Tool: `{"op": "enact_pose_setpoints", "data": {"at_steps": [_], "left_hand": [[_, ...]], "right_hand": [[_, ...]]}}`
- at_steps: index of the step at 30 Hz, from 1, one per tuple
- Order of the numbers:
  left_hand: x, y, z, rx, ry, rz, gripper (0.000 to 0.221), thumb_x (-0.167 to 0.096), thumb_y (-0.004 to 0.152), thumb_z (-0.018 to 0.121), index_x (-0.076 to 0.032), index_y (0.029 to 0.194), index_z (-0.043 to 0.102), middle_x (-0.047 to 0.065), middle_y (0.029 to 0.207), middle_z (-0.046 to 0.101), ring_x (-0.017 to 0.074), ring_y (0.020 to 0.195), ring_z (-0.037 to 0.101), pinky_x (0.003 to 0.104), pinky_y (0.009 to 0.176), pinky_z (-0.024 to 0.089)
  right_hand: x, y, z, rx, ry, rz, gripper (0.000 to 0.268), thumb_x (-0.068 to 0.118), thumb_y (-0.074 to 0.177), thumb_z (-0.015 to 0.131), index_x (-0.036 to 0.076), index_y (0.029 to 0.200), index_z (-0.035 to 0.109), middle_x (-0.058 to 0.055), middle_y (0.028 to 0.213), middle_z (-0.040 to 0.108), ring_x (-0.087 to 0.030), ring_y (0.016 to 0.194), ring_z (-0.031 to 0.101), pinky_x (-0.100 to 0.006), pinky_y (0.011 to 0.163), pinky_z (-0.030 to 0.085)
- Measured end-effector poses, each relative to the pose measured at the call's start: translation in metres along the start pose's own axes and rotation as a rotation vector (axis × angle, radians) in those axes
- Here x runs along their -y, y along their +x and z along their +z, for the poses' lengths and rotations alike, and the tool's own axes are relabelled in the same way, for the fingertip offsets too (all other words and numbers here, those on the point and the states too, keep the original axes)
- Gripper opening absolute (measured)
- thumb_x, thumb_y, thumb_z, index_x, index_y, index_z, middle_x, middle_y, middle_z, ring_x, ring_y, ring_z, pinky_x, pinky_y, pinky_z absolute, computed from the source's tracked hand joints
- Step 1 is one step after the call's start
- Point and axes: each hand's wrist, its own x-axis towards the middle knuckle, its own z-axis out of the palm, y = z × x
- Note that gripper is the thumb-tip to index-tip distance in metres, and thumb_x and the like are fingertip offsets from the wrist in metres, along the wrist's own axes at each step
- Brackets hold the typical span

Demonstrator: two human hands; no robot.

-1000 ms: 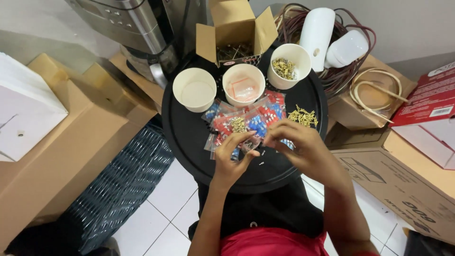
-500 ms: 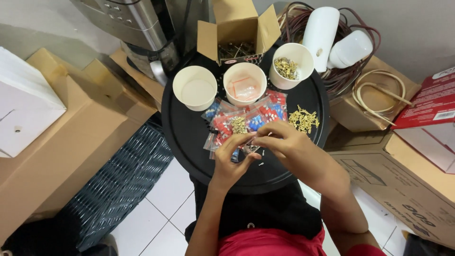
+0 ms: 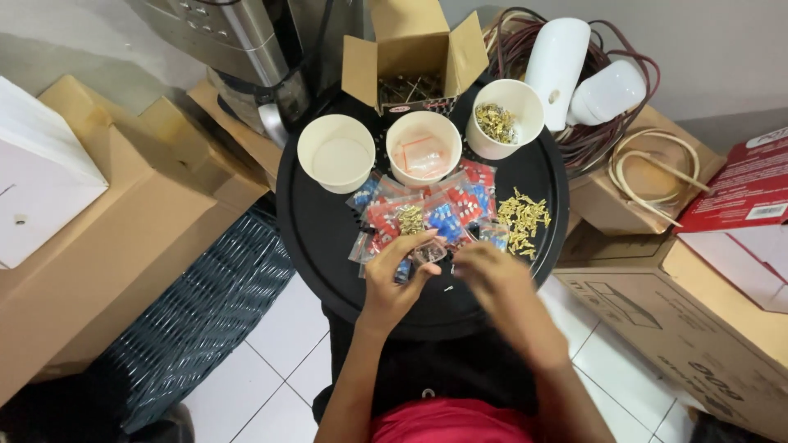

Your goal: Sorting small metal electronic terminals from a pile into different containers and bags on a low table.

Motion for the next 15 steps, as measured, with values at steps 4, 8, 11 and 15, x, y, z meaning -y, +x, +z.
{"op": "enact_pose_setpoints", "data": {"at_steps": [4,8,11,15], "left_hand": [[0.001,0.003,0.002,-0.020,-0.040,-0.042,0.044,-0.043,0.091,0.067,-0.009,0.119,0.075,0.007,0.099,0.079,0.0235,0.091,0.077,0.034,0.080,0.062],[0.000,0.000,-0.005,0.063,-0.083,-0.117,0.052,-0.046,0.102,0.051,-0.006,0.132,0.065,0.010,0.113,0.076,0.0247,0.105,0.074,0.034,0.088,0.059],[0.003,-0.002,-0.008,0.159,-0.098,-0.177,0.052,-0.044,0.110,0.040,-0.006,0.143,0.054,0.012,0.131,0.068,0.0229,0.118,0.071,0.033,0.095,0.058],[0.002,0.001,-0.007,0.238,-0.139,-0.232,0.058,-0.046,0.111,0.034,-0.006,0.151,0.045,0.013,0.128,0.067,0.0254,0.119,0.067,0.038,0.105,0.051]], "right_hand": [[-0.013,-0.017,0.044,0.090,-0.167,0.038,0.034,0.026,0.093,0.068,0.010,0.122,0.070,-0.009,0.126,0.065,-0.028,0.124,0.061,-0.036,0.102,0.051],[-0.008,-0.024,0.052,0.012,-0.091,0.030,0.027,0.005,0.091,0.063,-0.001,0.117,0.068,-0.014,0.122,0.064,-0.031,0.117,0.062,-0.037,0.098,0.053],[-0.002,-0.025,0.052,-0.031,-0.064,-0.083,0.027,-0.014,0.088,0.060,-0.009,0.115,0.063,-0.020,0.119,0.060,-0.036,0.111,0.060,-0.042,0.094,0.052],[0.000,-0.023,0.053,0.026,-0.128,-0.126,0.034,-0.013,0.087,0.061,-0.011,0.120,0.056,-0.023,0.120,0.055,-0.038,0.113,0.054,-0.041,0.095,0.050]]}}
